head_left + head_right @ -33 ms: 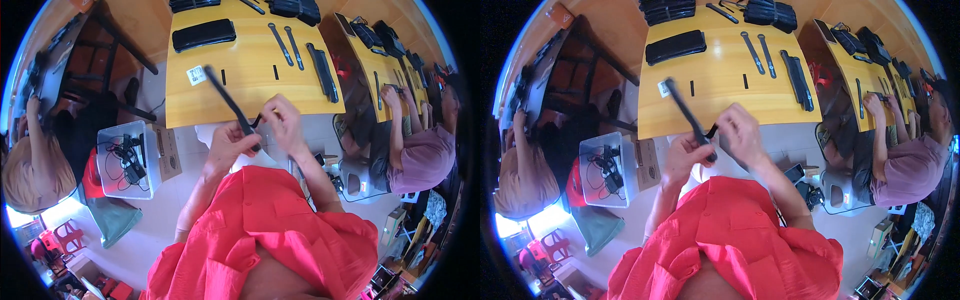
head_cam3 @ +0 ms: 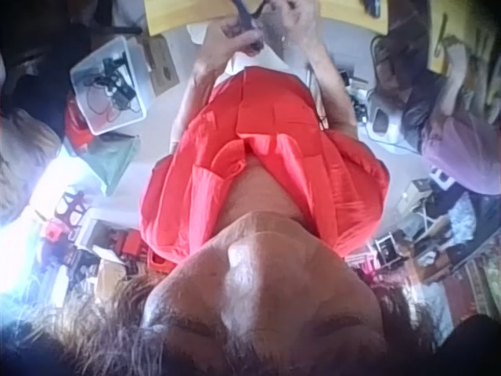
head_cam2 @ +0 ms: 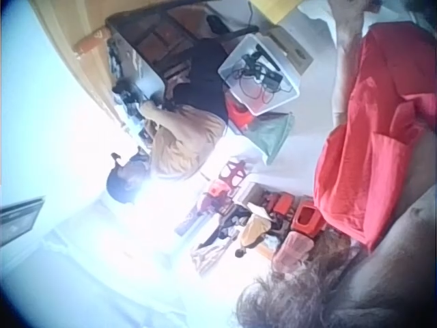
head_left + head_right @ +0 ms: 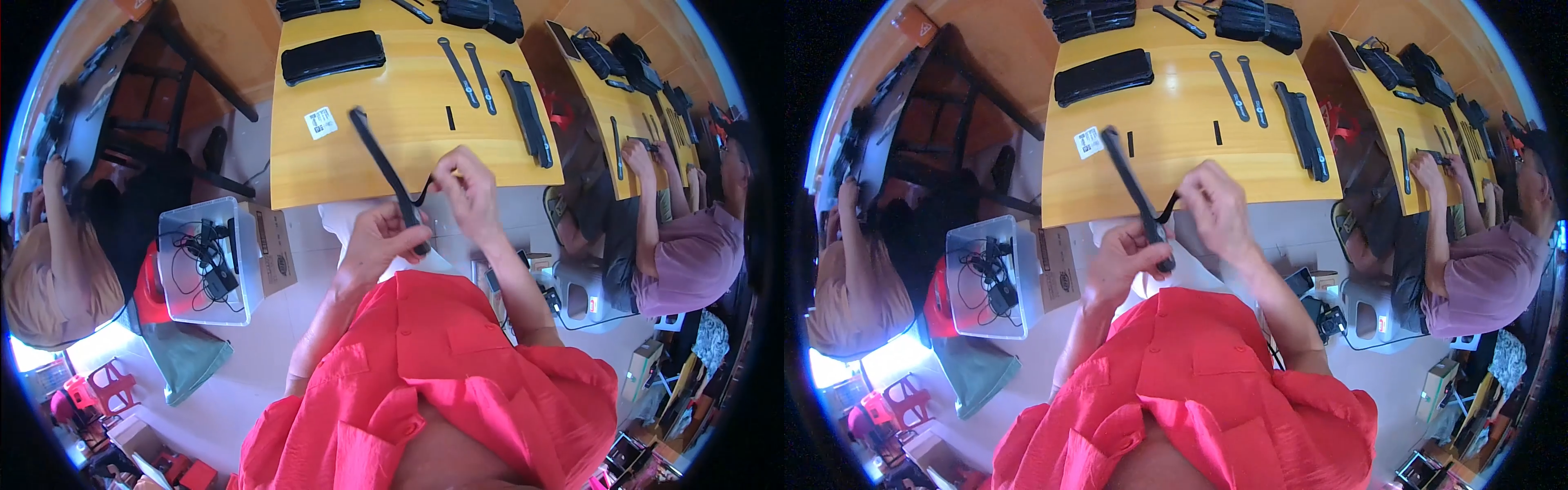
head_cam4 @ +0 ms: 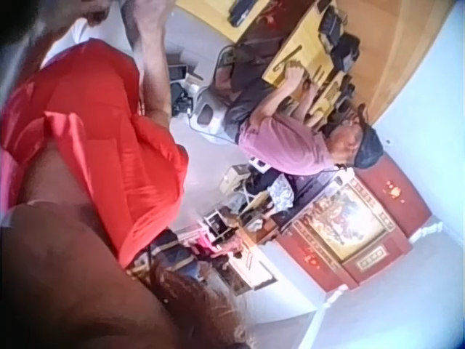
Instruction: Manually assembling and inspecting black straps in a workshop.
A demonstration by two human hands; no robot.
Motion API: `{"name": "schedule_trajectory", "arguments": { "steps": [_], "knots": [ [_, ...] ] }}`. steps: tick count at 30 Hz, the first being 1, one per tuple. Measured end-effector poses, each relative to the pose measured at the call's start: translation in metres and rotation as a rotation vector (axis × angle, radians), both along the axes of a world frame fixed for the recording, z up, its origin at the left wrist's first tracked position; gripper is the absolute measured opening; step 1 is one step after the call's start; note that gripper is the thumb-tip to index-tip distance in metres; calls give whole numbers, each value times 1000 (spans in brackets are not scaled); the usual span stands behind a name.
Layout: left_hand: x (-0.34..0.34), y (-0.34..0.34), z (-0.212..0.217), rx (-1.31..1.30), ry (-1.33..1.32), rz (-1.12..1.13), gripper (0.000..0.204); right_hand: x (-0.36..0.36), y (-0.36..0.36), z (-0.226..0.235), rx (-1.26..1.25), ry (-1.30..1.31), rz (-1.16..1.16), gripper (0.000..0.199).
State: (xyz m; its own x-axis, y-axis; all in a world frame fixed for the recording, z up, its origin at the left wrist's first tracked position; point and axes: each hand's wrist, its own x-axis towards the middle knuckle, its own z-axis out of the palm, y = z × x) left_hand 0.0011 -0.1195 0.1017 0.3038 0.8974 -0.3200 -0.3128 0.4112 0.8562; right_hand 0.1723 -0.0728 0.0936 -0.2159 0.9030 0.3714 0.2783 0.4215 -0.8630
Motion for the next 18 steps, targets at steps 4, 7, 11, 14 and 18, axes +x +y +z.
{"name": "schedule_trajectory", "arguments": {
  "steps": [4, 7, 11, 14, 18],
  "knots": [
    [-1, -10, -6, -67, -91, -190, 15, 26, 36, -4, 45, -102, -218, 11],
    [-5, -16, 0, -19, -45, -252, 23, 51, 66, -10, 275, -296, -338, 9],
    [-20, -25, 7, 7, -49, -399, 19, 101, 110, 3, 438, -380, -487, 6],
    [-33, -29, 8, 7, -46, -463, 18, 131, 133, 23, 407, -403, -538, 8],
    [-37, -30, 22, -17, -30, -451, 19, 117, 143, 42, 430, -398, -544, 8]
  ]
}}
